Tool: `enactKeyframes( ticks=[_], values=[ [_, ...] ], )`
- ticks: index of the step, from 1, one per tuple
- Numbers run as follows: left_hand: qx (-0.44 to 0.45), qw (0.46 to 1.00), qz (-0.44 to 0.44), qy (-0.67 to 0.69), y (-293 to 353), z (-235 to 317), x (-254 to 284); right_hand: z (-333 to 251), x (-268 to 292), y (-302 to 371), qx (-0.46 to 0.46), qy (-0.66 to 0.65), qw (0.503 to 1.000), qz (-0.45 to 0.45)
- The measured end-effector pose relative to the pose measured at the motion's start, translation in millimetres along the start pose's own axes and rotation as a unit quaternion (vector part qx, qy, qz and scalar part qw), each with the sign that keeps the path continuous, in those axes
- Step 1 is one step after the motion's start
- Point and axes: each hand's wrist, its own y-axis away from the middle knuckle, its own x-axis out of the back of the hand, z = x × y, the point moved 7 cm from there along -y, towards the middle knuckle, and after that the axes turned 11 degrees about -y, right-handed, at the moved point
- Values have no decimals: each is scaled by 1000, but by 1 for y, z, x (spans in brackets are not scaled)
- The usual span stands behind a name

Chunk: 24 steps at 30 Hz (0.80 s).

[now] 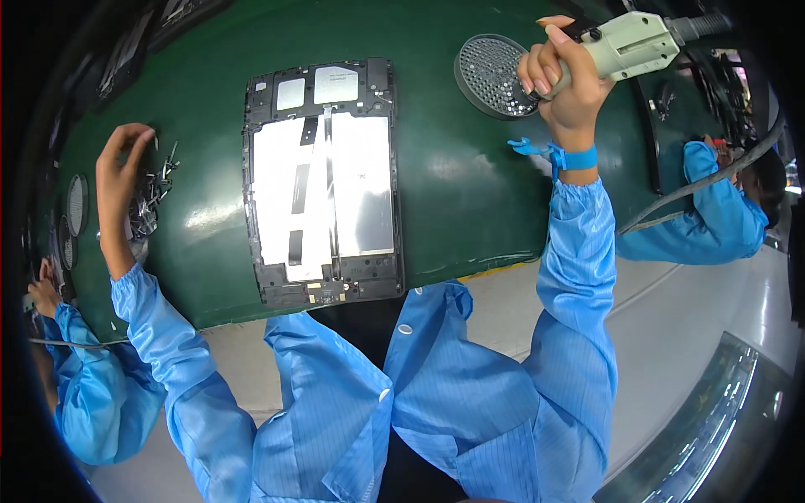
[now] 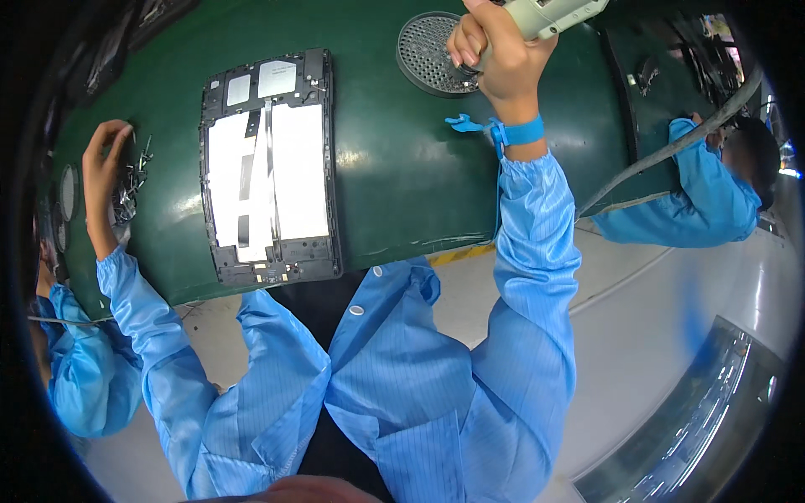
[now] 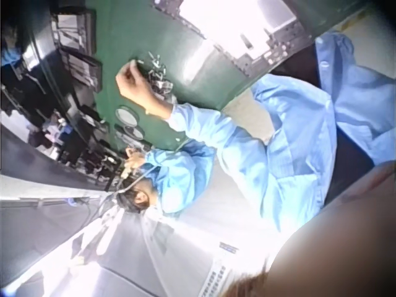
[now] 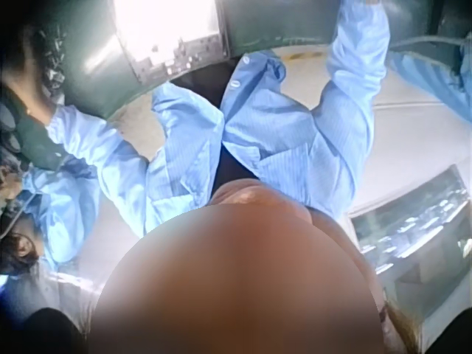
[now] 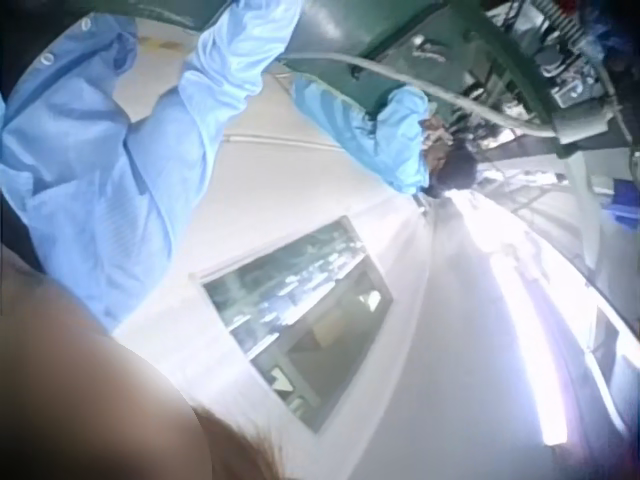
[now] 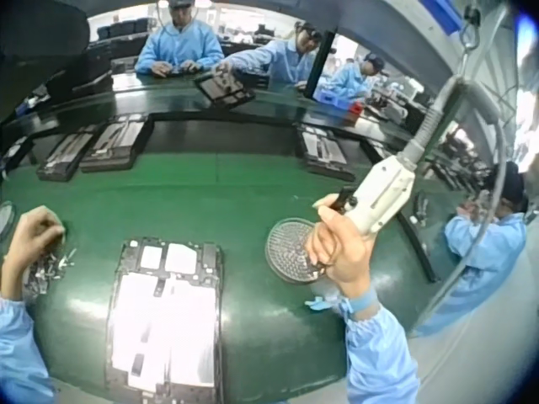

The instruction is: Assembling electronic components by driving screws into a tablet chassis using an electric screwdriver on an assembly line.

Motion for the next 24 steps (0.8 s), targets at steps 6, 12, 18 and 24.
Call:
enactKeyframes(
  ticks=[6,12,18,24],
  values=[
    [71,970,167,162,5,-47,6,9,-5,1,-4,2,1000,-27],
    [70,969,180,156,4,-25,10,8,-5,2,0,1,999,-40],
    [93,970,173,147,10,-16,11,8,-7,3,7,-12,998,-57],
    [96,955,182,213,10,-19,8,13,-3,9,-44,-38,998,31]
  ],
)
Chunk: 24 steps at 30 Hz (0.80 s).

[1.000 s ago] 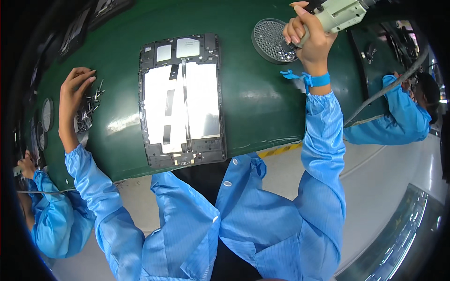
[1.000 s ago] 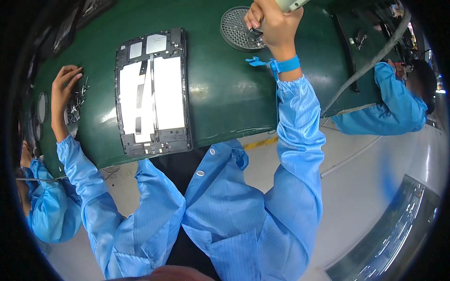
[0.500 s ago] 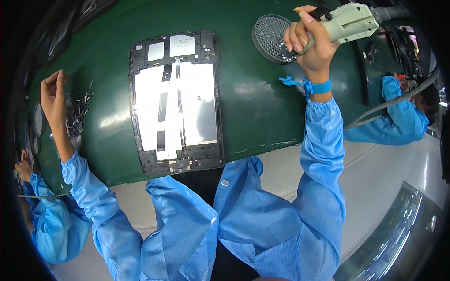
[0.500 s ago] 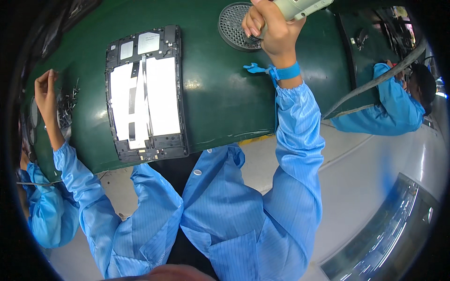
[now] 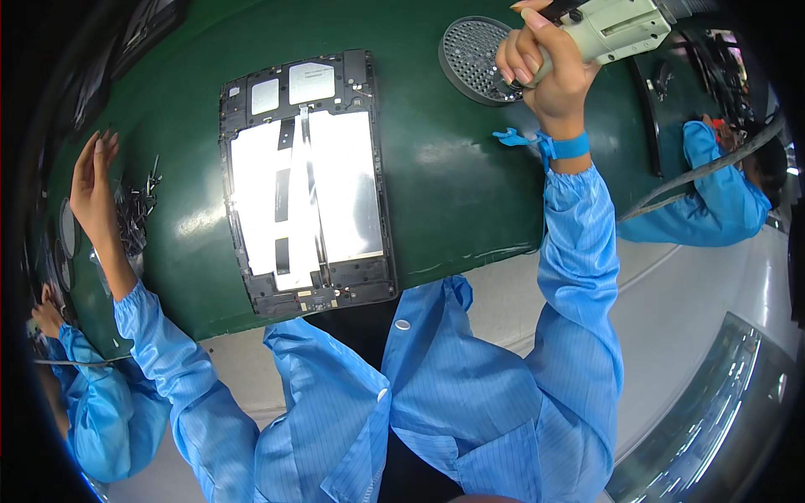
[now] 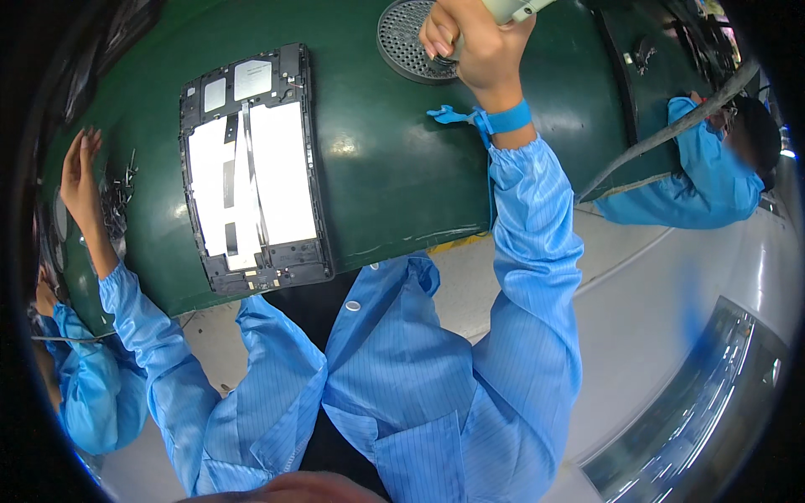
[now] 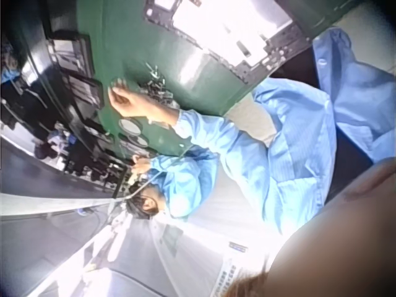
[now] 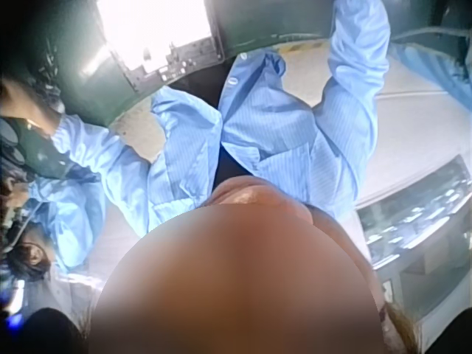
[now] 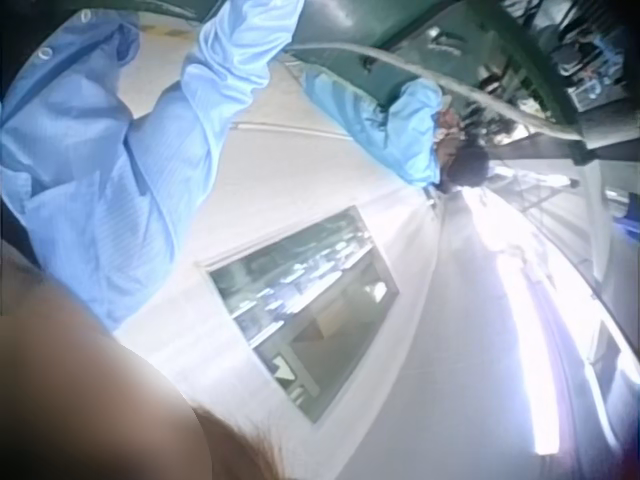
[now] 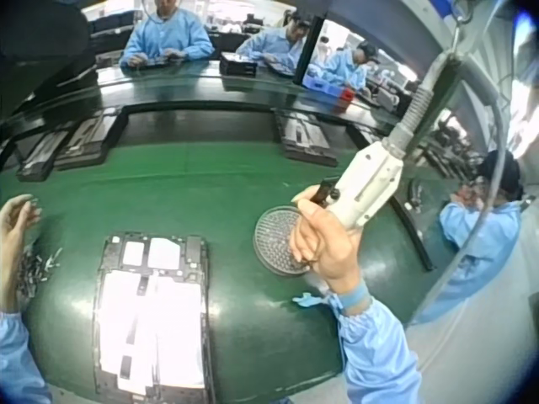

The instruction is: Assembling electronic components by driving screws into a tablet chassis using an electric screwdriver on an assembly line.

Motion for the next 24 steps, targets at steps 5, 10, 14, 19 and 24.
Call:
enactKeyframes(
  ticks=[5,10,14,19,24],
  values=[
    [-6,999,4,39,1,4,-3,-1,-3,1,2,7,1000,-5],
    [3,1000,-1,-13,4,23,-9,-1,-2,2,8,7,1000,14],
    [-12,999,-40,23,8,40,-18,4,-2,-1,1,20,1000,4],
    [8,994,-96,44,19,66,-54,-8,-8,4,19,44,998,33],
    [18,994,-91,51,25,68,-52,-9,-11,3,26,35,999,20]
  ],
)
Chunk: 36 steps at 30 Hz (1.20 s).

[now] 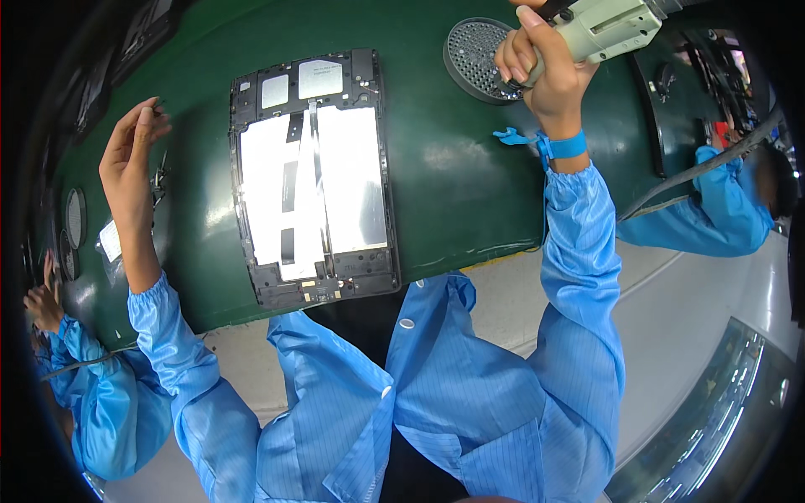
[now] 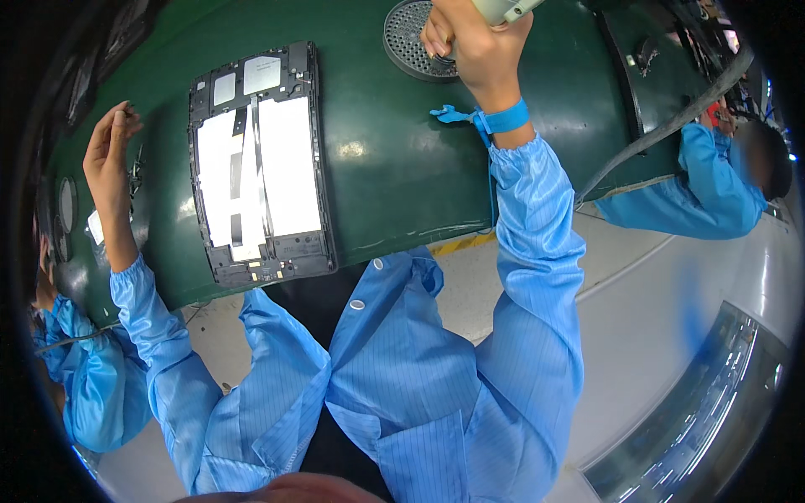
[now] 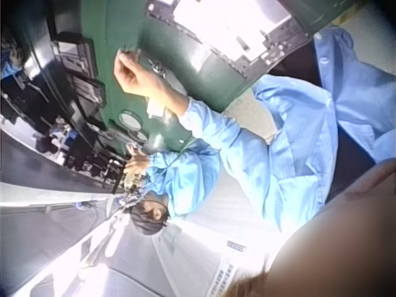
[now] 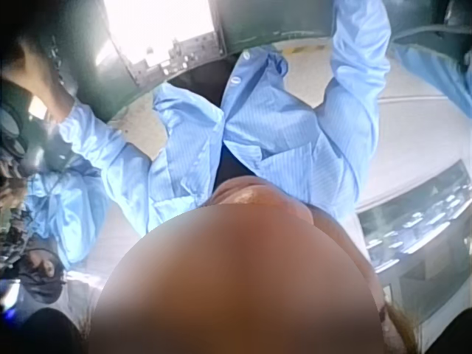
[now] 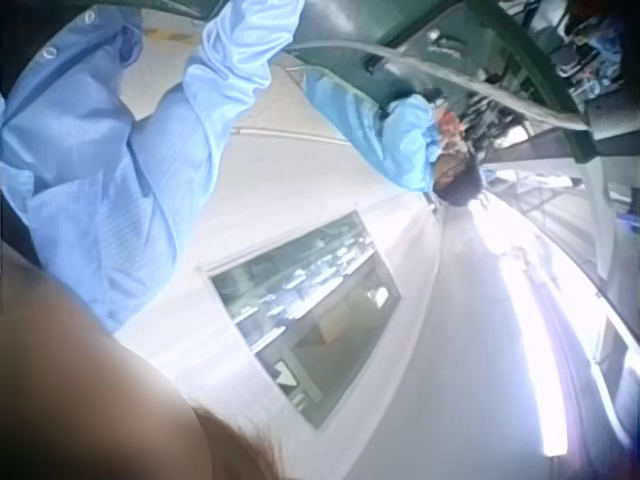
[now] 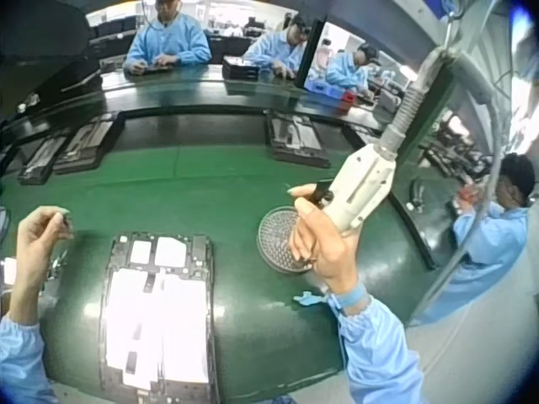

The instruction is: Assembling electronic components by driving screws into a tablet chassis using an electric screwdriver on an assembly line.

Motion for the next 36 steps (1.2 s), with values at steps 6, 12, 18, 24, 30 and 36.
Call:
enactKeyframes(
  ticks=[6,12,18,24,30,36],
  values=[
    [-14,1000,13,6,0,3,1,12,8,-4,-6,-4,1000,-4],
    [-1,1000,15,-6,3,5,-1,0,3,-6,69,61,992,-85],
    [-2,1000,10,7,-1,-6,2,1,-1,0,-4,-9,1000,6],
    [17,1000,-12,16,4,2,2,6,-2,-10,26,16,998,-51],
    [6,988,-128,89,-5,19,-44,1,9,-4,22,4,999,-35],
    [5,977,-175,117,-9,32,-68,-5,-2,-5,52,4,997,-57]
  ],
)
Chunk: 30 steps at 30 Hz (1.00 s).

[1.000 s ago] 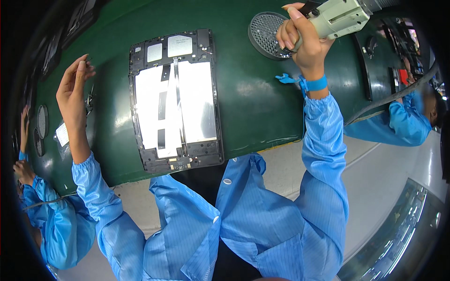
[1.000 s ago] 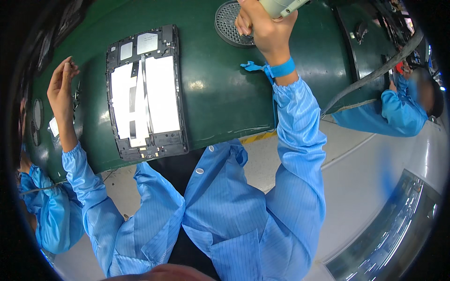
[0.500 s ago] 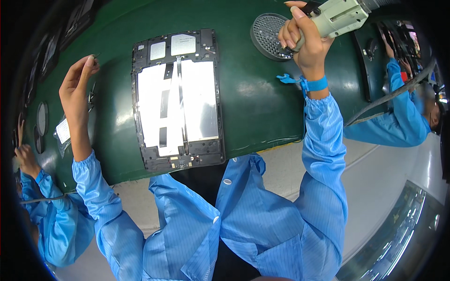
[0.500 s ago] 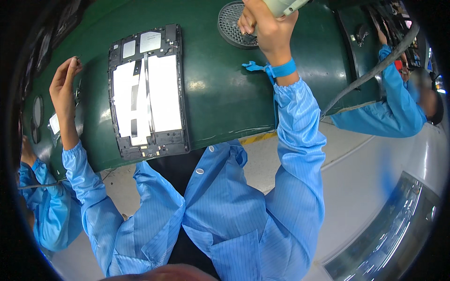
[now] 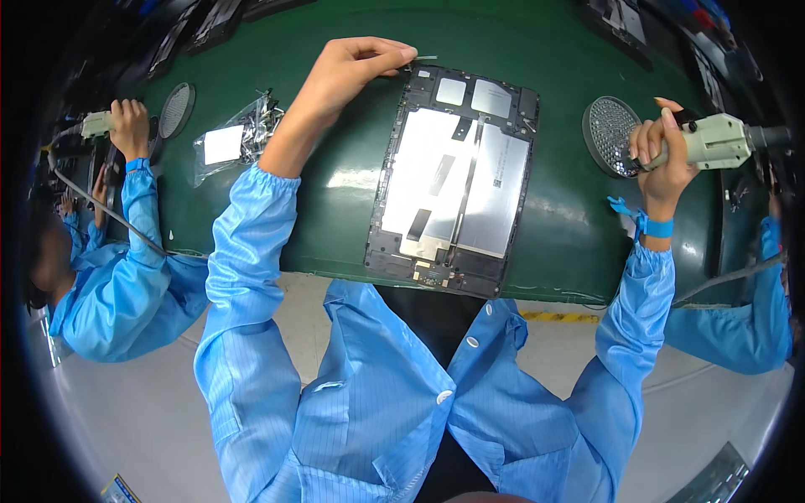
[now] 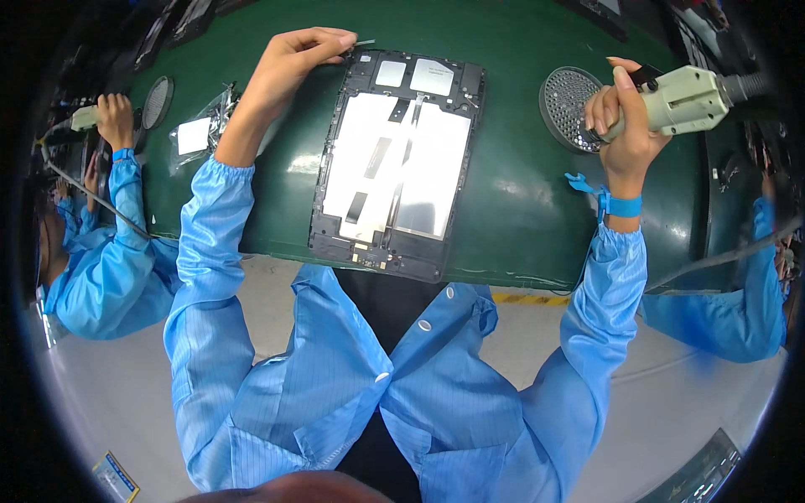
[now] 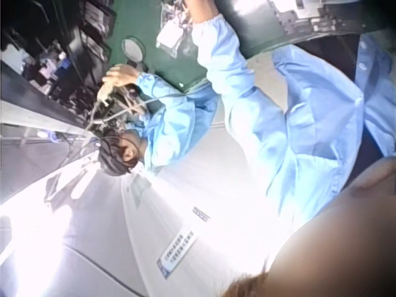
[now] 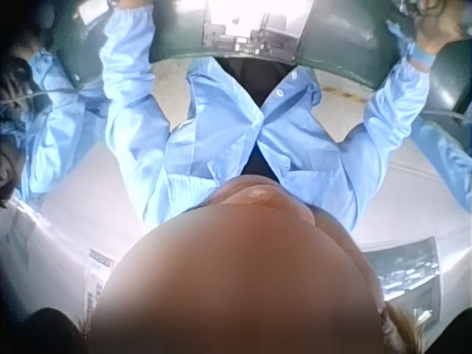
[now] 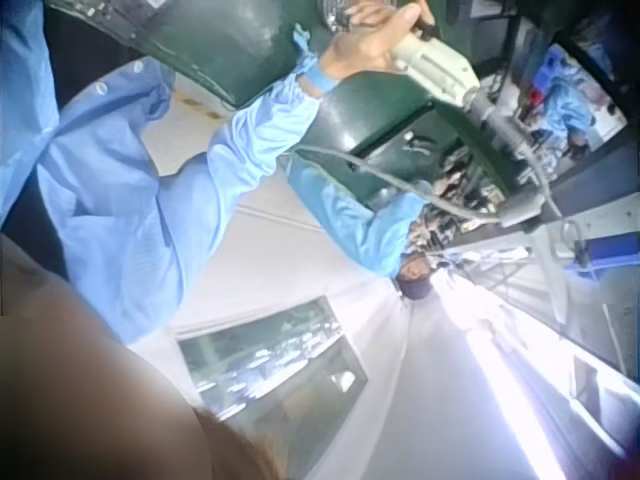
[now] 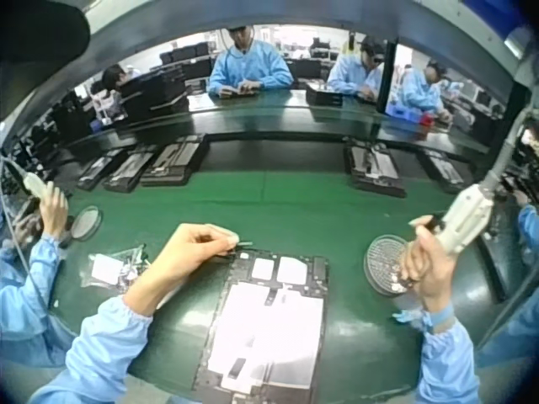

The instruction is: Assembling electronic components by driving screws into a tablet chassis using an electric screwdriver on an assembly line.

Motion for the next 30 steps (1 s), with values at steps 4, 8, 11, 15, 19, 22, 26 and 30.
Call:
enactKeyframes(
  ticks=[4,8,11,15,19,22,26,30],
  values=[
    [16,1000,11,-23,-1,-5,-7,-7,-5,-2,21,-7,1000,-3],
    [16,999,22,-47,-3,-13,-6,-11,-9,-3,24,-2,1000,-4],
    [9,998,20,-56,-5,-9,-9,-11,-9,-3,14,-4,1000,-11],
    [10,995,-61,-72,-8,-10,-8,-11,-17,-3,10,1,1000,-20],
    [64,991,-118,-25,26,-15,-17,-2,-44,-3,-34,-5,999,-10],
    [63,989,-130,-19,57,-11,-26,20,-101,-2,-76,-50,993,-74],
    [18,984,-175,18,74,-1,-34,46,-191,12,-99,-82,972,-195],
    [-8,981,-188,56,79,-1,-36,63,-229,32,-125,-103,956,-246]
  ],
)
